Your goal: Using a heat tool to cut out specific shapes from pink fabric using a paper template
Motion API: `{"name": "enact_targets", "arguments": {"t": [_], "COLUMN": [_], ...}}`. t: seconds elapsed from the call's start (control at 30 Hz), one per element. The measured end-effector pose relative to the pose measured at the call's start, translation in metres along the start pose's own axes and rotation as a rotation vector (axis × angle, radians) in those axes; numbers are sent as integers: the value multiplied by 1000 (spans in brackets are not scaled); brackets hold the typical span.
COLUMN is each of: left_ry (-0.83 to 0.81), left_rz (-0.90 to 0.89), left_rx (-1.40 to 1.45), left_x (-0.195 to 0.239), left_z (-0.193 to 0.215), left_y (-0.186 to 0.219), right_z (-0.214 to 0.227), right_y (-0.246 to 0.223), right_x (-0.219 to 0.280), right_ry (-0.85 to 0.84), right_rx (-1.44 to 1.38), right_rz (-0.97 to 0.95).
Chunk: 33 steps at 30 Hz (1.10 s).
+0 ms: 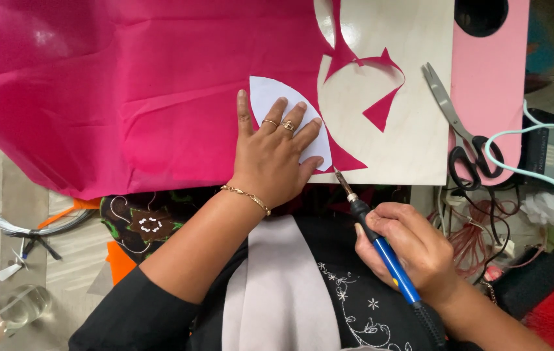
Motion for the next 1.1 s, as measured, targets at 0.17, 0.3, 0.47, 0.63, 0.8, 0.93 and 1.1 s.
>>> {"name": "enact_targets", "arguments": {"t": [0.17, 0.3, 0.47, 0.63, 0.8, 0.93, 1.1], "left_ry": [13, 14, 2, 9, -8, 5, -46], "left_rz": [-4, -5, -1, -3, 2, -1, 6], "left_rx": [-3, -4, -9, 4, -3, 1, -20], "left_x": [0, 1, 1, 1, 1, 1, 0], "left_z": [1, 1, 0, 0, -1, -1, -5], "left_y": [0, 0, 0, 0, 0, 0, -1], "right_z": [0, 1, 0, 1, 1, 1, 1], "right_y": [-1, -3, -3, -4, -4, -3, -4], "right_x": [2, 1, 3, 5, 8, 10, 11], "right_ry": [-9, -6, -16, -8, -22, -16, -15], "right_rx": [11, 4, 3, 3, 10, -12, -7], "right_rz": [9, 11, 15, 11, 12, 4, 22]}}
Point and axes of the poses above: each hand's wrist, its own x-axis away from the middle knuckle, its own z-axis out of the back of the hand, y = z × x, the point moved 9 cm from there along -x, towards the middle knuckle, and after that the axes turned 10 degrees about z, right-handed, at the moved point
